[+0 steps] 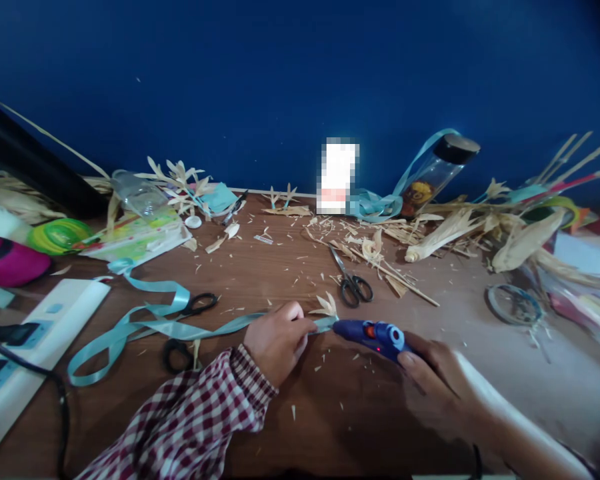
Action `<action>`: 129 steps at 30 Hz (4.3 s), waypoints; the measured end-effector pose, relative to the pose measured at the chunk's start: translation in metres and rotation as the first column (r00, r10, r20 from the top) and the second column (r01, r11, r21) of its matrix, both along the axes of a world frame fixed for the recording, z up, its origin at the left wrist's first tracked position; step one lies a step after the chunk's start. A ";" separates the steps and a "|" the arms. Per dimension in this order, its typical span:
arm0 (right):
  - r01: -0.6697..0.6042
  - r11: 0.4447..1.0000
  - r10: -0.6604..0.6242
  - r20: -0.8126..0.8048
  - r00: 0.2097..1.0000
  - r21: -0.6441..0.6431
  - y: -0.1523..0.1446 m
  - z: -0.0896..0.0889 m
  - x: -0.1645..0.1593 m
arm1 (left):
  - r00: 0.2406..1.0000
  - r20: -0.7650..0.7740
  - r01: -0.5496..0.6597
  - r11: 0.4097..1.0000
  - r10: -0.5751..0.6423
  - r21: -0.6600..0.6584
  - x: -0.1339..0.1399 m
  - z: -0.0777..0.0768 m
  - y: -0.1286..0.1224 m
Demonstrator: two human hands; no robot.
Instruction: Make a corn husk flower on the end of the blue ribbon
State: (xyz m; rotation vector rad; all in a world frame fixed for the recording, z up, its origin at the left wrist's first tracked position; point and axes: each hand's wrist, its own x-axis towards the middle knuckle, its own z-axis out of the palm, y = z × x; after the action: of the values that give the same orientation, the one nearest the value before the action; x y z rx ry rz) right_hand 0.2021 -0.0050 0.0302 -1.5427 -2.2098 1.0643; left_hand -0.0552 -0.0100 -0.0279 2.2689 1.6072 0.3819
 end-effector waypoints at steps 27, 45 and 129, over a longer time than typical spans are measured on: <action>-0.072 0.997 0.066 0.152 0.986 0.041 0.006 0.000 -0.002 | 1.000 -0.020 -0.002 1.000 0.002 -0.007 0.001 0.001 -0.001; -0.089 0.994 0.075 0.194 0.978 0.069 0.007 -0.006 0.000 | 0.999 -0.047 -0.001 1.000 0.001 -0.012 0.001 0.006 0.000; 0.038 0.923 -0.123 0.200 0.972 0.382 -0.012 -0.010 0.054 | 0.999 -0.039 -0.003 1.000 0.004 0.023 0.001 -0.001 -0.001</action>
State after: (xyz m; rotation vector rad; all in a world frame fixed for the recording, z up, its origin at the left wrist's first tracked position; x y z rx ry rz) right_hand 0.2563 -0.0166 0.0207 -1.6174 -2.2939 0.4215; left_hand -0.0542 -0.0109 -0.0288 2.3044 1.6337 0.3603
